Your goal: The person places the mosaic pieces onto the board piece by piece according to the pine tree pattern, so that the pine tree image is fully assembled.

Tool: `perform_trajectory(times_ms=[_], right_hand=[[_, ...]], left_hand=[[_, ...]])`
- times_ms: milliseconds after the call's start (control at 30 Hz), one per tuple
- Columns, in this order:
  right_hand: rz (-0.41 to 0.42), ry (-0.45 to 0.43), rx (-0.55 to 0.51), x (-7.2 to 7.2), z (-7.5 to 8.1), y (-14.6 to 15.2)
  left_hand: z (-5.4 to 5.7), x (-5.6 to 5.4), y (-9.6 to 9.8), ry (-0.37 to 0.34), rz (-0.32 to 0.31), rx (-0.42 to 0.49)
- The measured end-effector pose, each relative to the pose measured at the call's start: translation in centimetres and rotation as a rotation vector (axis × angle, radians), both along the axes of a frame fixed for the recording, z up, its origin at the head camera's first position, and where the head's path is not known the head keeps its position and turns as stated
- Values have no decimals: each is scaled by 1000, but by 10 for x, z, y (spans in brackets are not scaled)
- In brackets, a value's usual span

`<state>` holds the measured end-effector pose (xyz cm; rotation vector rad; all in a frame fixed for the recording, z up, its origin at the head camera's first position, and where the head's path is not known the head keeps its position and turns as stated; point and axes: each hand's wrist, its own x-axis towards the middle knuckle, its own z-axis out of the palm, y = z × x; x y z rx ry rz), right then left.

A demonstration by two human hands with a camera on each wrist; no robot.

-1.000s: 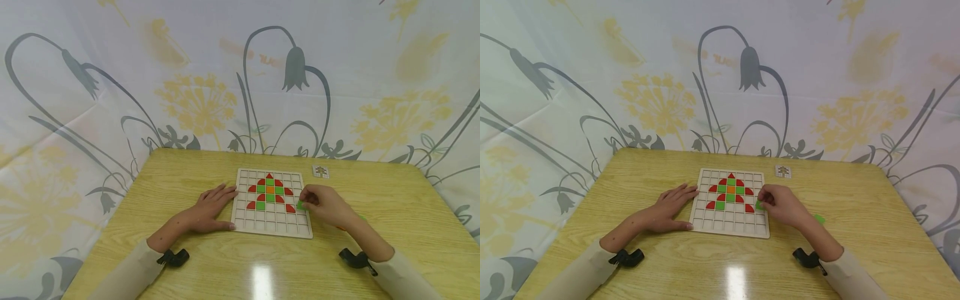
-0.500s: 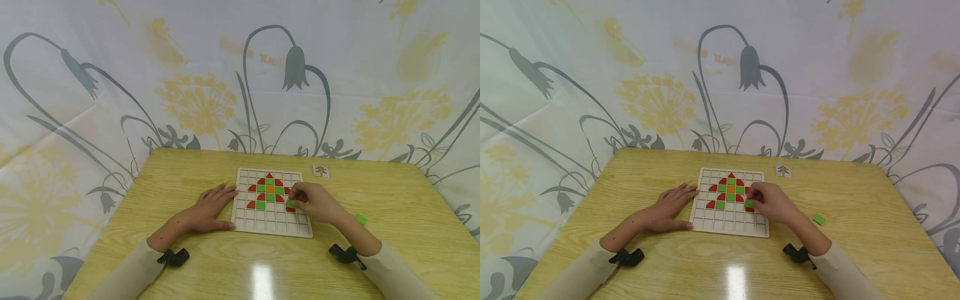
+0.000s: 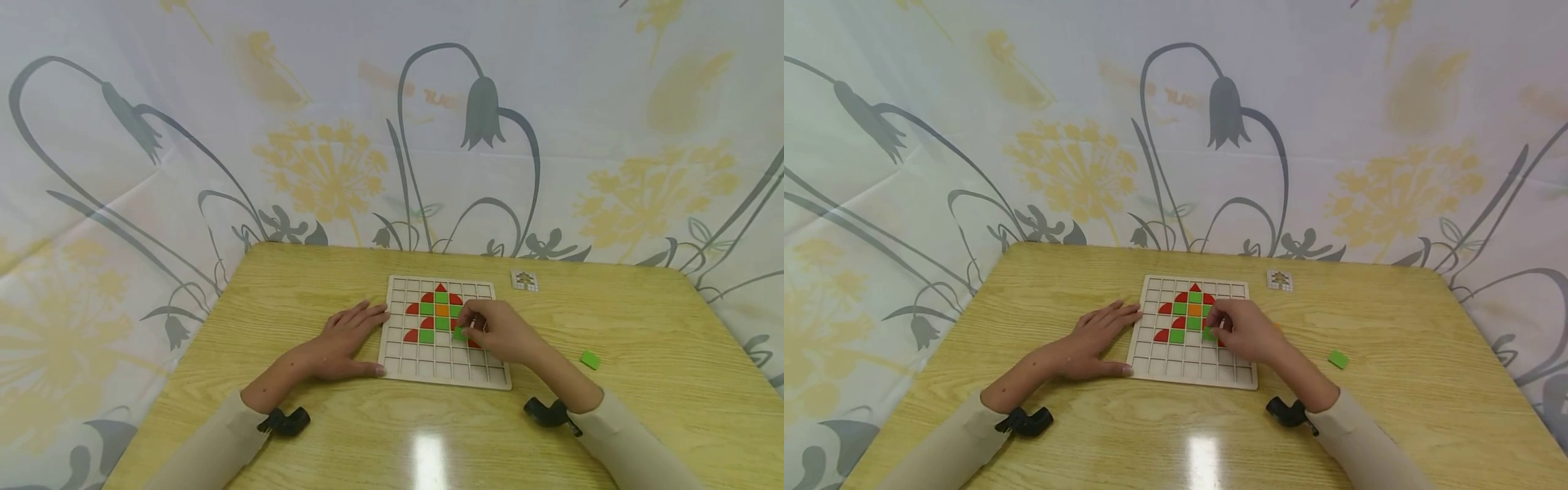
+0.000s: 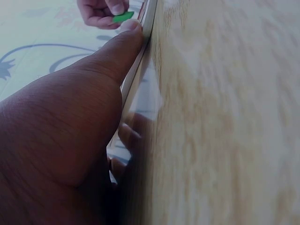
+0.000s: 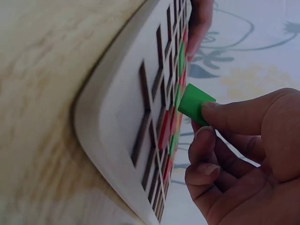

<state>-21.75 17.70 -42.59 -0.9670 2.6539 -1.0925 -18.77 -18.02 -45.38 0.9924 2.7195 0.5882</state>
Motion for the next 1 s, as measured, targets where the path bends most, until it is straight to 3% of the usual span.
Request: perform_trajectory(times_ms=[367,733,1000], right_hand=[[-4,21,51,2,-5,-4],[-30,100,109,4,-9,-6],[-20,126,104,4,-11,-4]], left_hand=[[1,2,0,5,0,-2],[-3,0,0,10,-4,4],[-2,-1,0,13,-1,-11]])
